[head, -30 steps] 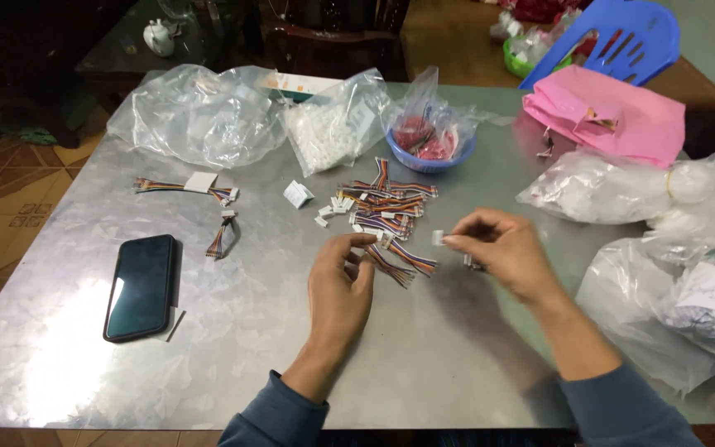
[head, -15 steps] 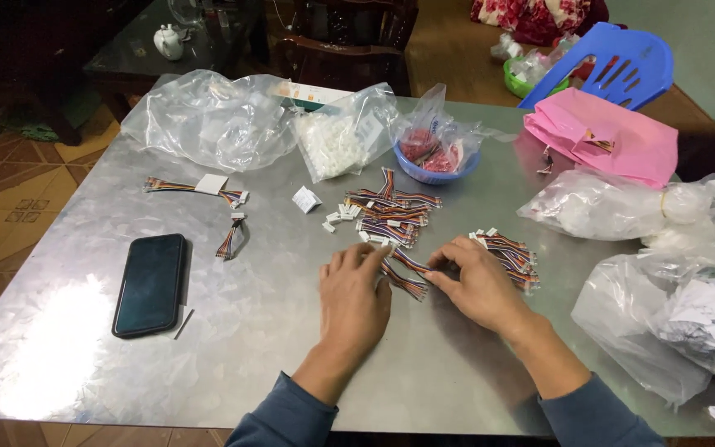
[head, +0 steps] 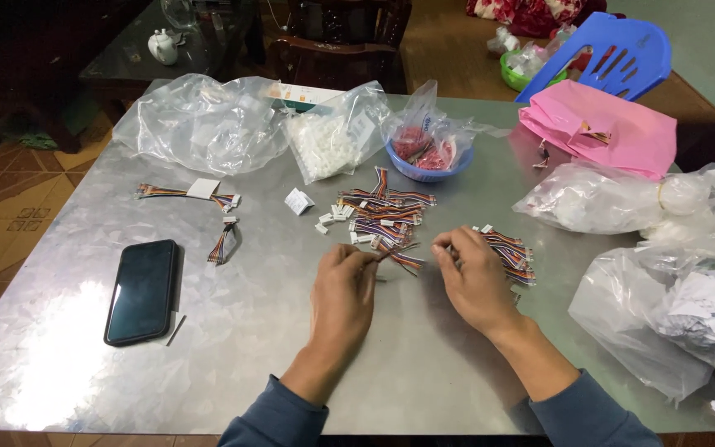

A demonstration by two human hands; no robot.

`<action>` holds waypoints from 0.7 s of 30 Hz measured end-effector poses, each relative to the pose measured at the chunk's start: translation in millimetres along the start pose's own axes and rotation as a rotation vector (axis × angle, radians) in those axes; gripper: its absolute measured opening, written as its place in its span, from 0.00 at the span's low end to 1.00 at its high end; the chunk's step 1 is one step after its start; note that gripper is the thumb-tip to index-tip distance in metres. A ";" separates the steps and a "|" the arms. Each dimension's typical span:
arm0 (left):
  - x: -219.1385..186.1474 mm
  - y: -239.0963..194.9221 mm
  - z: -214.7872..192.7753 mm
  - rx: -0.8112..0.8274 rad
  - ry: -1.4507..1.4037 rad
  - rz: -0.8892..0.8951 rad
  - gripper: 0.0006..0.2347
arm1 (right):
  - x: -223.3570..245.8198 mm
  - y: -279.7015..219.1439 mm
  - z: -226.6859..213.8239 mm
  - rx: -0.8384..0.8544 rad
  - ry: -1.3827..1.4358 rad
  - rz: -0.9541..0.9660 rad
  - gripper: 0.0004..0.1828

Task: A person is manually attaching small white plastic connectors to multi-colored wire harnesses on a metal table.

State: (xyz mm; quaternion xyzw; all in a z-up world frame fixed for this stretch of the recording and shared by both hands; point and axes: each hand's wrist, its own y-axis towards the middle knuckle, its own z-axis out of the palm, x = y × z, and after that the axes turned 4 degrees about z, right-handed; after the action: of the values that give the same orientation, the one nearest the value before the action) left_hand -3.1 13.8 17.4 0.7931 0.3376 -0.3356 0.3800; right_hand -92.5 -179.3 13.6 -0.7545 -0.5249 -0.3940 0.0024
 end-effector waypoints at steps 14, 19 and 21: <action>11.8 3.8 18.8 0.186 -0.665 -0.284 0.08 | 39.6 -8.0 12.6 0.137 0.671 0.236 0.08; 12.0 3.7 19.2 0.240 -0.568 -0.290 0.08 | 34.1 -9.5 11.9 0.115 0.793 0.332 0.08; 12.1 2.4 21.4 0.305 -0.554 -0.279 0.07 | 20.0 -7.5 19.0 0.096 0.870 0.358 0.09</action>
State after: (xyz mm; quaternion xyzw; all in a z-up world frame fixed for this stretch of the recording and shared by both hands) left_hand -0.5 -1.7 -1.6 0.6659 0.2727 -0.6334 0.2847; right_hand -84.4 -152.1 9.4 -0.5971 -0.3545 -0.6421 0.3249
